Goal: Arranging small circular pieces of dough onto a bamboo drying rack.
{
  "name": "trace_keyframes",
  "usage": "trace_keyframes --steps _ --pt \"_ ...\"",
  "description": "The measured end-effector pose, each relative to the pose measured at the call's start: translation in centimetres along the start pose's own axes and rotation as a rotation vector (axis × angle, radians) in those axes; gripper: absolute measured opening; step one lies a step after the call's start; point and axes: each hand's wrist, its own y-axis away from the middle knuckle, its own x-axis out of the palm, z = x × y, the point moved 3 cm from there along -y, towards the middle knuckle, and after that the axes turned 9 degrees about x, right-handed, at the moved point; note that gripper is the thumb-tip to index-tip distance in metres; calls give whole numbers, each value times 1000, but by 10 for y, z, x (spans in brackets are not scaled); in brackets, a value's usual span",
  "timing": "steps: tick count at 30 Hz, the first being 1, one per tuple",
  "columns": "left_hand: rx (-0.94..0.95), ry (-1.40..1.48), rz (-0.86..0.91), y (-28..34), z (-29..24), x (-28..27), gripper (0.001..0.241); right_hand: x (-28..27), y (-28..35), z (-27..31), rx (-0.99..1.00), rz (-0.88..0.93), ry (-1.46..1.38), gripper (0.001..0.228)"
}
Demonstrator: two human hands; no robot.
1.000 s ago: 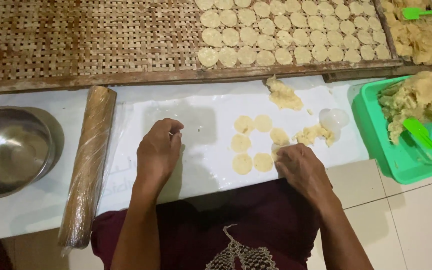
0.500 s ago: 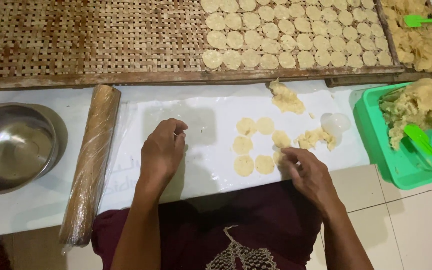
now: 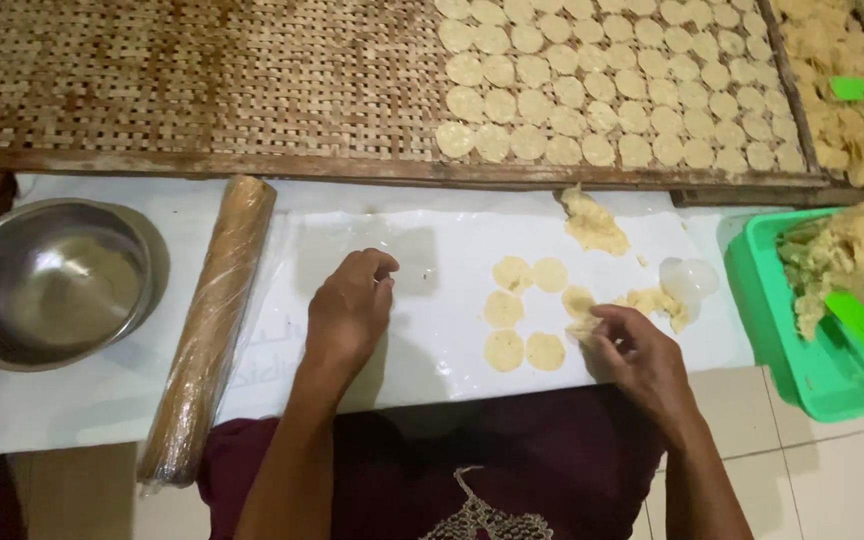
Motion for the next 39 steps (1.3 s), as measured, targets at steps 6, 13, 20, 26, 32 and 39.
trace_keyframes --steps 6,13,20,26,32,39 --pt "53 0 -32 2 14 6 26 -11 -30 -37 -59 22 -402 34" --pt "52 -3 -194 0 29 24 20 -35 -67 63 5 44 -435 30" --pt "134 -2 -98 -3 24 13 22 26 -125 181 -271 228 -609 17" --pt "177 31 -138 4 15 5 22 87 -161 255 -259 384 -699 17" --pt "203 -22 -162 -2 24 15 22 124 -190 260 -187 499 -779 20" --pt "186 -60 -120 -6 20 13 24 117 -208 227 -186 401 -648 23"
